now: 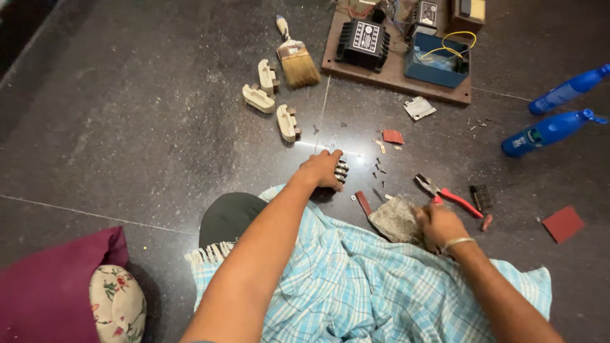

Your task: The person uses a screwdriver and pliers to manipulate wires and connect them to a terminal block while sitting on the floor.

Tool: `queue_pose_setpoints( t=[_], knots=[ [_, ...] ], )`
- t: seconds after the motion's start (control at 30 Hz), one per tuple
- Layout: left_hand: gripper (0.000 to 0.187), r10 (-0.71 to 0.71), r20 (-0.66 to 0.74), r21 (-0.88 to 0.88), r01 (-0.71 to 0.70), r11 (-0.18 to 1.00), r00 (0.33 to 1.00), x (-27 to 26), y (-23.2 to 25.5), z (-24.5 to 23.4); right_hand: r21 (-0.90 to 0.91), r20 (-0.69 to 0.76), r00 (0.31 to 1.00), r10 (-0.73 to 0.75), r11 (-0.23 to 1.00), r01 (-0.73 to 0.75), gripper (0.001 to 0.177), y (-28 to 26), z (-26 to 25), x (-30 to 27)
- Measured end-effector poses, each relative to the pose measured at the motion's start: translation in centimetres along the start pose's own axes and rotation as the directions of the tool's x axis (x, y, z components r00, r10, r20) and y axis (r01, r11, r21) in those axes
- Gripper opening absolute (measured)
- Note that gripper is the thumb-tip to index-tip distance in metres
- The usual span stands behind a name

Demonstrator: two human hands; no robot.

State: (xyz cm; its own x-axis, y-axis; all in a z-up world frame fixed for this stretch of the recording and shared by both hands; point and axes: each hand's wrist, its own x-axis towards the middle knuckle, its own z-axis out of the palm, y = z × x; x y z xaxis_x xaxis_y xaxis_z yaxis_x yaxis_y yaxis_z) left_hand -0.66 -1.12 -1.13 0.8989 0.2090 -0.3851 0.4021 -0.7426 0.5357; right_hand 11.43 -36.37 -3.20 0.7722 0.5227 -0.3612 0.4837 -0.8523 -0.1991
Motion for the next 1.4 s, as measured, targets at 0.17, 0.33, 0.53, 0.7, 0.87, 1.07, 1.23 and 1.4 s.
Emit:
queue_pose_setpoints(
  t=[0.17, 0.33, 0.53, 0.7, 0.87, 1.07, 1.23, 1.4],
  knots=[
    [0.088, -0.021, 0.011, 0.184, 0.019, 0.983, 1.0, -1.1, 1.0, -0.2, -0.118, 0.085, 0.996, -0.024, 0.992, 0.034, 0.034, 0.8, 1.7, -0.3],
    [0.082, 0.019, 0.023, 0.346, -0.026, 0.938, 1.0, -2.5, 1.1, -1.8, -0.334, 0.086, 0.996, 0.026, 0.942, 0.005, 0.045, -1.7, -0.4, 0.2],
    [0.101, -0.038, -0.127, 0.086, 0.049, 0.995, 0.991, -4.0, 1.5, -1.4, 0.266, -0.19, 0.909, -0.371, 0.872, 0.412, 0.021, -7.2, 1.0, 3.5],
    [0.104, -0.067, -0.134, 0.089, 0.079, 0.993, 0.989, -3.5, 0.2, -1.9, 0.073, -0.217, 0.834, -0.508, 0.843, 0.533, 0.015, -12.9, 2.7, 3.4],
    [0.112, 0.091, -0.073, 0.114, -0.082, 0.99, 0.993, -1.6, 0.5, -1.3, -0.105, -0.216, 0.847, -0.485, 0.874, 0.474, 0.013, -13.8, 5.7, 4.3],
    [0.091, 0.18, 0.072, 0.15, -0.189, 0.97, 0.981, 0.5, 0.0, -1.6, -0.037, -0.228, 0.845, -0.484, 0.871, 0.489, 0.024, -13.8, 4.2, 3.8],
    [0.078, 0.128, 0.055, 0.198, -0.136, 0.971, 0.99, 0.1, -1.7, -3.3, -0.017, -0.236, 0.835, -0.497, 0.861, 0.507, 0.022, -13.8, 4.0, 4.3],
    [0.08, 0.052, 0.012, 0.201, -0.053, 0.978, 0.999, -0.8, -2.2, -4.0, 0.255, -0.303, 0.78, -0.547, 0.742, 0.62, 0.016, -14.3, 3.4, 5.2]
  ],
)
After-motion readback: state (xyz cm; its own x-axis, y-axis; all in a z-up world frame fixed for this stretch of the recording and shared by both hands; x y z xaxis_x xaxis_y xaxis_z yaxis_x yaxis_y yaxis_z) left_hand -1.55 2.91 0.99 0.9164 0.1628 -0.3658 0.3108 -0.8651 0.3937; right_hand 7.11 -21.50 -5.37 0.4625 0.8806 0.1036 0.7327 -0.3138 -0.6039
